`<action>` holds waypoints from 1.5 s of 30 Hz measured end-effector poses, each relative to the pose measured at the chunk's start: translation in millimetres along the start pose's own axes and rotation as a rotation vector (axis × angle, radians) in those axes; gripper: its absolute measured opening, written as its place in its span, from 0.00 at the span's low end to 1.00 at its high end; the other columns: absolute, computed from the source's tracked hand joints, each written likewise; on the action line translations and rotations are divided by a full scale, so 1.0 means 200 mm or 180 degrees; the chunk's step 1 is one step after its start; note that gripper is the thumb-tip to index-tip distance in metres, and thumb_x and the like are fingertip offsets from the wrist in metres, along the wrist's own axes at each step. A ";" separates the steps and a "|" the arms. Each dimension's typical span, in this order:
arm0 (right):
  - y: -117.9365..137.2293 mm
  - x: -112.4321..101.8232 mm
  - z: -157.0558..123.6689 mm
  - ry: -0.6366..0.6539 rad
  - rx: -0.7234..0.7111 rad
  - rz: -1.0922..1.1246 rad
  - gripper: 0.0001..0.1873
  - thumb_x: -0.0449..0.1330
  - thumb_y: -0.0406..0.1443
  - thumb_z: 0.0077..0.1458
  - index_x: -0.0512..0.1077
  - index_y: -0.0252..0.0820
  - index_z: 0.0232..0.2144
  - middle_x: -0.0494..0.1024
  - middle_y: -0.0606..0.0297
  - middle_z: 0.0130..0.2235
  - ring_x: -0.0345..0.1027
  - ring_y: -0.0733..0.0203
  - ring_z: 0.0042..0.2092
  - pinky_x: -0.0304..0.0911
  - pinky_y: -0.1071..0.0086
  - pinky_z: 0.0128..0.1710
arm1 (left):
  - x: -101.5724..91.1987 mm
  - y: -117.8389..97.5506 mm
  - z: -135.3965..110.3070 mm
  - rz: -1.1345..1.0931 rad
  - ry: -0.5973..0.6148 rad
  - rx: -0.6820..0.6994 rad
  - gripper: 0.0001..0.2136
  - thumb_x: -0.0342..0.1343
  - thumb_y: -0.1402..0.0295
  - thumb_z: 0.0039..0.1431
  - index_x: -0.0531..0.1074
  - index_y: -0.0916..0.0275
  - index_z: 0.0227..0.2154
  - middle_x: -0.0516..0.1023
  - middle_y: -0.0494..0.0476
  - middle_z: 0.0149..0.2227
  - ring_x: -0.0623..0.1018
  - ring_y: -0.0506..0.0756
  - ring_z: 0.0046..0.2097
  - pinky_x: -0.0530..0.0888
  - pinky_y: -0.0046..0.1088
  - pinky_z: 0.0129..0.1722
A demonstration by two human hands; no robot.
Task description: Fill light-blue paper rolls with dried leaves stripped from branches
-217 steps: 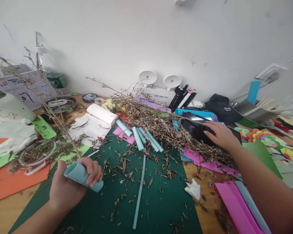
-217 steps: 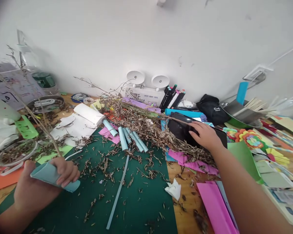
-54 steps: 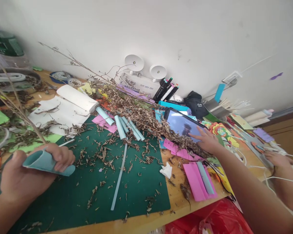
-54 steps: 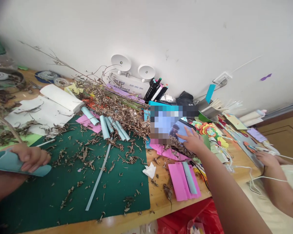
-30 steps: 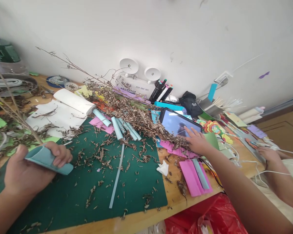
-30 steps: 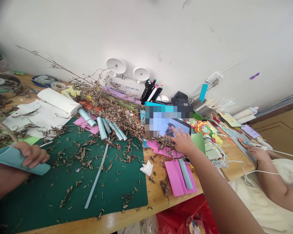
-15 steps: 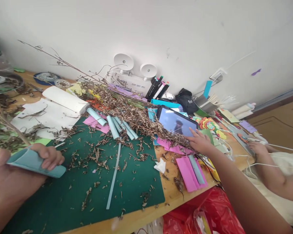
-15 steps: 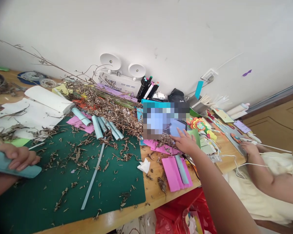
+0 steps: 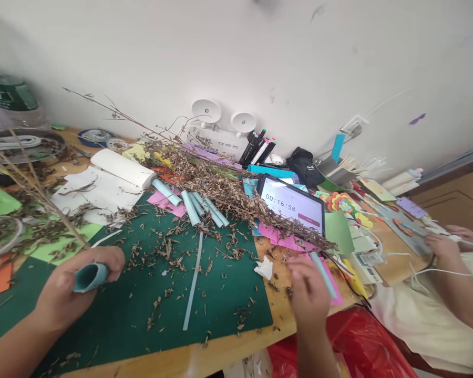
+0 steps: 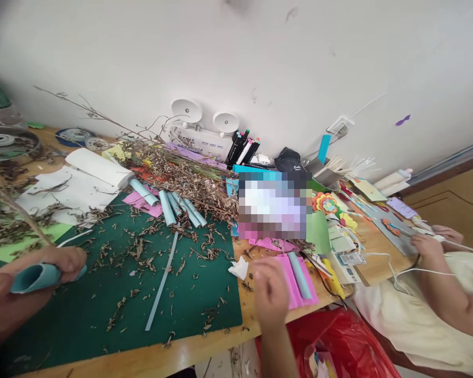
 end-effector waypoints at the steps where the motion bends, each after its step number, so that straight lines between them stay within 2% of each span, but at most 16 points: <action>1: 0.10 0.05 -0.07 0.0088 -0.0230 0.0234 0.08 0.48 0.30 0.51 0.65 0.46 0.27 0.69 0.64 0.28 0.64 0.59 0.34 0.62 0.61 0.32 | 0.07 -0.05 0.00 0.0281 0.0186 0.0212 0.22 0.47 0.48 0.45 0.73 0.63 0.24 0.67 0.56 0.16 0.65 0.54 0.22 0.62 0.30 0.22; 3: 0.28 0.17 -0.16 0.0542 -0.0747 0.0365 0.07 0.49 0.29 0.49 0.64 0.45 0.26 0.69 0.65 0.26 0.63 0.60 0.31 0.60 0.61 0.31 | 0.17 -0.11 0.00 0.0671 0.0404 0.0434 0.21 0.43 0.49 0.50 0.72 0.62 0.25 0.66 0.55 0.16 0.64 0.53 0.22 0.61 0.29 0.22; 5: 0.43 0.26 -0.24 0.1083 -0.1431 0.0167 0.05 0.50 0.30 0.47 0.63 0.44 0.24 0.69 0.66 0.24 0.62 0.61 0.29 0.58 0.62 0.31 | 0.21 -0.11 0.00 0.0722 0.0449 0.0385 0.21 0.42 0.49 0.51 0.70 0.62 0.24 0.65 0.54 0.16 0.64 0.53 0.22 0.61 0.29 0.22; 6: 0.47 0.28 -0.27 0.1286 -0.1715 0.0046 0.05 0.51 0.30 0.46 0.63 0.44 0.24 0.70 0.67 0.24 0.62 0.61 0.29 0.57 0.63 0.30 | 0.23 -0.10 -0.01 0.0693 0.0466 0.0317 0.21 0.42 0.49 0.51 0.70 0.62 0.23 0.65 0.54 0.16 0.64 0.52 0.21 0.61 0.29 0.22; 8: 0.49 0.27 -0.29 0.1453 -0.1925 -0.0056 0.04 0.52 0.30 0.45 0.63 0.43 0.23 0.71 0.67 0.24 0.61 0.63 0.28 0.57 0.65 0.29 | 0.24 -0.05 -0.03 0.0620 0.0503 0.0122 0.22 0.42 0.49 0.50 0.69 0.62 0.22 0.64 0.54 0.16 0.64 0.52 0.21 0.60 0.29 0.22; 12: 0.46 0.24 -0.31 0.1356 -0.1655 0.0042 0.08 0.51 0.27 0.46 0.65 0.42 0.29 0.72 0.64 0.27 0.61 0.63 0.29 0.59 0.66 0.28 | 0.28 0.03 -0.07 0.0579 0.0642 -0.0235 0.23 0.41 0.48 0.50 0.68 0.64 0.21 0.64 0.54 0.17 0.63 0.52 0.21 0.59 0.28 0.21; 15: 0.48 0.32 -0.40 0.1402 -0.1581 0.0070 0.13 0.50 0.26 0.47 0.66 0.43 0.35 0.73 0.63 0.30 0.63 0.62 0.32 0.60 0.65 0.30 | 0.30 0.06 -0.09 0.0600 0.0767 -0.0364 0.24 0.39 0.47 0.51 0.67 0.64 0.21 0.63 0.53 0.18 0.62 0.51 0.22 0.58 0.27 0.21; 18: 0.51 0.42 -0.47 0.1562 -0.1668 0.0164 0.11 0.50 0.26 0.47 0.65 0.42 0.34 0.73 0.63 0.29 0.63 0.62 0.31 0.60 0.65 0.30 | 0.31 0.07 -0.09 0.0570 0.0808 -0.0399 0.24 0.39 0.48 0.52 0.66 0.64 0.21 0.63 0.53 0.18 0.62 0.50 0.22 0.57 0.27 0.22; 21: 0.48 0.47 -0.47 0.1635 -0.1601 0.0264 0.09 0.49 0.26 0.47 0.64 0.42 0.31 0.72 0.64 0.28 0.63 0.61 0.31 0.61 0.64 0.31 | 0.30 0.06 -0.08 0.0516 0.0776 -0.0375 0.23 0.38 0.49 0.52 0.65 0.65 0.21 0.63 0.52 0.18 0.62 0.50 0.22 0.58 0.27 0.22; 25: 0.37 0.45 -0.40 0.1433 -0.1079 0.0526 0.09 0.47 0.26 0.49 0.62 0.43 0.29 0.70 0.65 0.25 0.62 0.63 0.30 0.61 0.66 0.30 | 0.30 0.07 -0.08 0.0574 0.0757 -0.0397 0.23 0.38 0.50 0.53 0.65 0.65 0.21 0.63 0.52 0.18 0.62 0.49 0.22 0.58 0.27 0.23; 31: 0.39 0.47 -0.42 0.1470 -0.1178 0.0442 0.08 0.48 0.27 0.49 0.62 0.42 0.29 0.70 0.65 0.26 0.61 0.62 0.30 0.60 0.65 0.31 | 0.32 0.10 -0.07 0.0786 0.1043 -0.0606 0.20 0.38 0.54 0.54 0.65 0.65 0.23 0.65 0.52 0.19 0.63 0.50 0.24 0.60 0.27 0.25; 38: 0.35 0.47 -0.40 0.1503 -0.0800 0.0567 0.08 0.45 0.28 0.51 0.60 0.42 0.25 0.66 0.65 0.23 0.60 0.63 0.28 0.58 0.68 0.28 | 0.35 0.07 -0.07 0.1013 0.1373 -0.0558 0.19 0.37 0.57 0.55 0.65 0.65 0.22 0.67 0.53 0.22 0.66 0.51 0.27 0.61 0.27 0.31; 45: 0.34 0.47 -0.40 0.1431 -0.0750 0.0508 0.08 0.45 0.28 0.52 0.60 0.42 0.26 0.66 0.65 0.24 0.60 0.64 0.28 0.58 0.69 0.27 | 0.35 0.10 -0.08 0.0795 0.1414 -0.0697 0.18 0.38 0.56 0.54 0.65 0.65 0.22 0.67 0.54 0.21 0.66 0.51 0.26 0.62 0.27 0.28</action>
Point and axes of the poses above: each hand's wrist, its own z-axis towards the middle knuckle, its own x-axis out of the palm, y = z × x, the point moved 10 cm from there along z, towards the middle knuckle
